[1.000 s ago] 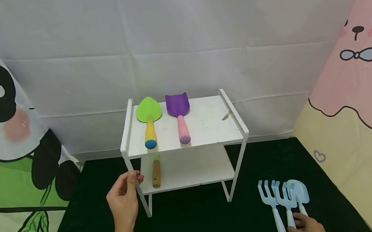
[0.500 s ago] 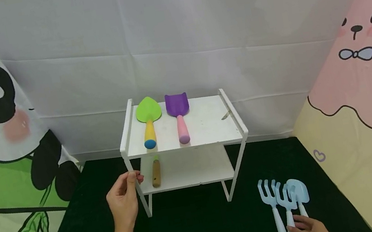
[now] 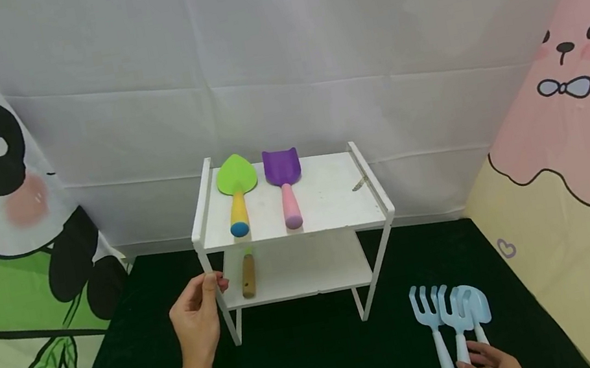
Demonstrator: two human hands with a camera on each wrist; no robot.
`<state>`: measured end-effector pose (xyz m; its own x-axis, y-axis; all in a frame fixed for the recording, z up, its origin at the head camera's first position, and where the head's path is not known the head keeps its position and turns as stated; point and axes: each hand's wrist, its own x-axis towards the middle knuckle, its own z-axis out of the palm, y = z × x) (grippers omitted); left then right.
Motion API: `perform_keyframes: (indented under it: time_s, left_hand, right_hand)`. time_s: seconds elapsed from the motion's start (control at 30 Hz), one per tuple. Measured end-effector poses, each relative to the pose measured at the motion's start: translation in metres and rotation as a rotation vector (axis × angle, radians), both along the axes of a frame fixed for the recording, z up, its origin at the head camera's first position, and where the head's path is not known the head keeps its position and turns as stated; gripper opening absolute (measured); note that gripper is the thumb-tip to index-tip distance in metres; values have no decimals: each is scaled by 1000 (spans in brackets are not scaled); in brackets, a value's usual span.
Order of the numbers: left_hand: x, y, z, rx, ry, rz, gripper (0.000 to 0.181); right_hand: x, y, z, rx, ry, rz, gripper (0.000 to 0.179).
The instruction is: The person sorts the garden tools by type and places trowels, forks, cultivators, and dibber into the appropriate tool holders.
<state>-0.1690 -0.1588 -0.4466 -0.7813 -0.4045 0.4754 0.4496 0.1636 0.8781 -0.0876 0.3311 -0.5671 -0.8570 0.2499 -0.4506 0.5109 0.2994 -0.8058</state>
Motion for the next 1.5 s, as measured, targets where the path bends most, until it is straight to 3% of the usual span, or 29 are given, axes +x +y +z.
perform_keyframes:
  time_s: [0.4,0.87,1.5]
  left_hand:
    - [2,2,3,-2,10,-2,19]
    - [6,3,8,-8,-2,-2,20]
    - [3,3,5,-10,5,10,19]
  right_hand:
    - [7,-6,3,-21,64,-18,73]
    - [11,-9,4,-28,55,-47,77]
    - [18,-36,36,-4,117,-6,75]
